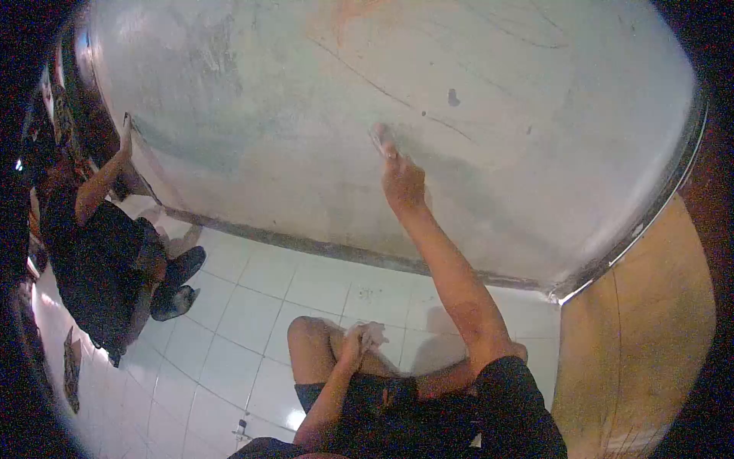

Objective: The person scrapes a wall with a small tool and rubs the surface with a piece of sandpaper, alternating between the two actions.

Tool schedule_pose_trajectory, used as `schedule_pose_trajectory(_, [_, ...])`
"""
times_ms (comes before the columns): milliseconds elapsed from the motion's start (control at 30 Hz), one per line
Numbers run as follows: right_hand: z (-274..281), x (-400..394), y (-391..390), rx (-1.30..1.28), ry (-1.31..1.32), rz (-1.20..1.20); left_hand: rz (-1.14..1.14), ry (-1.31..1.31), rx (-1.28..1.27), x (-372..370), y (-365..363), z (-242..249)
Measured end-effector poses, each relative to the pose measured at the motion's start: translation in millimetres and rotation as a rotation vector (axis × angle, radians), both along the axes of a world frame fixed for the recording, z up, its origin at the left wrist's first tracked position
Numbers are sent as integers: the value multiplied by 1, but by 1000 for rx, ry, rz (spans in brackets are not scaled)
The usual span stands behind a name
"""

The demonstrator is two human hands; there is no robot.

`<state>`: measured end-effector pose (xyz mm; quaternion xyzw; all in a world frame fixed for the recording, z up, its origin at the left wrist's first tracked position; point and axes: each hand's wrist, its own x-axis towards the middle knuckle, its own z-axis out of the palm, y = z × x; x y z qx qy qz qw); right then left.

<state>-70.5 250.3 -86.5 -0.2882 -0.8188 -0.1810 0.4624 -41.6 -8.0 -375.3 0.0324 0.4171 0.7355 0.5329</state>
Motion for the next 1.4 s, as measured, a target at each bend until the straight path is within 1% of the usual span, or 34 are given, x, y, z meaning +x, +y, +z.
schedule_pose_trajectory(33, [-20, 10, 0, -27, -38, -28, -14, 29, -26, -3, -2, 8])
schedule_pose_trajectory(100, [-71, 46, -22, -346, -215, -21, -48, 83, -66, -2, -4, 28])
schedule_pose_trajectory(133, [-94, 66, -41, -524, -286, -40, -33, 72, -74, 0, -7, 23])
schedule_pose_trajectory(167, [-142, 89, -47, -541, -307, -48, -14, 60, -78, 1, -8, 13])
schedule_pose_trajectory(200, [-183, 109, -45, -721, -233, 72, 10, 48, -78, 0, -5, 8])
schedule_pose_trajectory(233, [-173, 131, -75, -898, -427, -41, -22, 85, -62, -2, -8, 15])
schedule_pose_trajectory(300, [-224, 171, -87, -934, -401, 92, -86, 149, -39, -1, -23, 36])
schedule_pose_trajectory(367, [-264, 203, -104, -864, -272, 201, -223, 399, -53, 1, -19, 39])
schedule_pose_trajectory(433, [-297, 236, -124, -654, -279, 134, -367, 651, -39, 10, -10, 32])
schedule_pose_trajectory(467, [-311, 249, -129, -544, -279, 103, -438, 783, -13, 11, 1, 22])
schedule_pose_trajectory(500, [-332, 258, -128, -758, -88, 149, -508, 915, 10, 13, 11, 9])
schedule_pose_trajectory(533, [-354, 264, -124, -972, 108, 192, -461, 970, 130, 19, 22, -4])
schedule_pose_trajectory(567, [-367, 267, -120, -1180, 312, 234, -424, 1078, 131, 23, 29, -2])
schedule_pose_trajectory(600, [-334, 264, -119, -1148, 254, 206, -391, 1186, 129, 24, 39, 4])
schedule_pose_trajectory(633, [-311, 255, -116, -1347, 339, 268, -364, 1290, 125, 26, 48, 9])
schedule_pose_trajectory(700, [-291, 245, -112, -1745, 527, 390, -553, 1099, -47, 27, 69, 28])
schedule_pose_trajectory(733, [-297, 244, -108, -1919, 642, 545, -645, 994, -132, 28, 77, 37])
schedule_pose_trajectory(833, [-309, 246, -107, -2043, 516, 763, -973, 932, -123, 25, 90, 54])
schedule_pose_trajectory(867, [-257, 242, -121, -1939, 421, 729, -986, 962, -115, 29, 88, 53])
schedule_pose_trajectory(967, [-259, 247, -117, -2099, 449, 674, -965, 636, -113, 37, 80, 24])
schedule_pose_trajectory(1000, [-270, 247, -113, -2011, 348, 638, -890, 487, -181, 49, 69, 53])
schedule_pose_trajectory(1067, [-305, 248, -105, -1826, 157, 554, -974, 755, -445, 59, 68, 72])
schedule_pose_trajectory(1100, [-303, 247, -107, -1804, 259, 434, -1011, 888, -580, 64, 68, 77])
schedule_pose_trajectory(1167, [-293, 246, -117, -1748, 459, 184, -1002, 1157, -474, 55, 74, 62])
schedule_pose_trajectory(1200, [-304, 248, -114, -1613, 463, 129, -943, 1273, -228, 30, 82, 35])
schedule_pose_trajectory(1267, [-340, 251, -96, -1336, 459, 32, -590, 1476, 135, -19, 103, 31])
schedule_pose_trajectory(1300, [-342, 252, -93, -1436, 544, 72, -269, 1678, 165, -29, 111, 106])
schedule_pose_trajectory(1367, [-340, 252, -83, -1634, 712, 154, 282, 1754, 113, -36, 128, 233])
schedule_pose_trajectory(1400, [-354, 249, -85, -1586, 629, 184, 551, 1749, 60, -40, 137, 298])
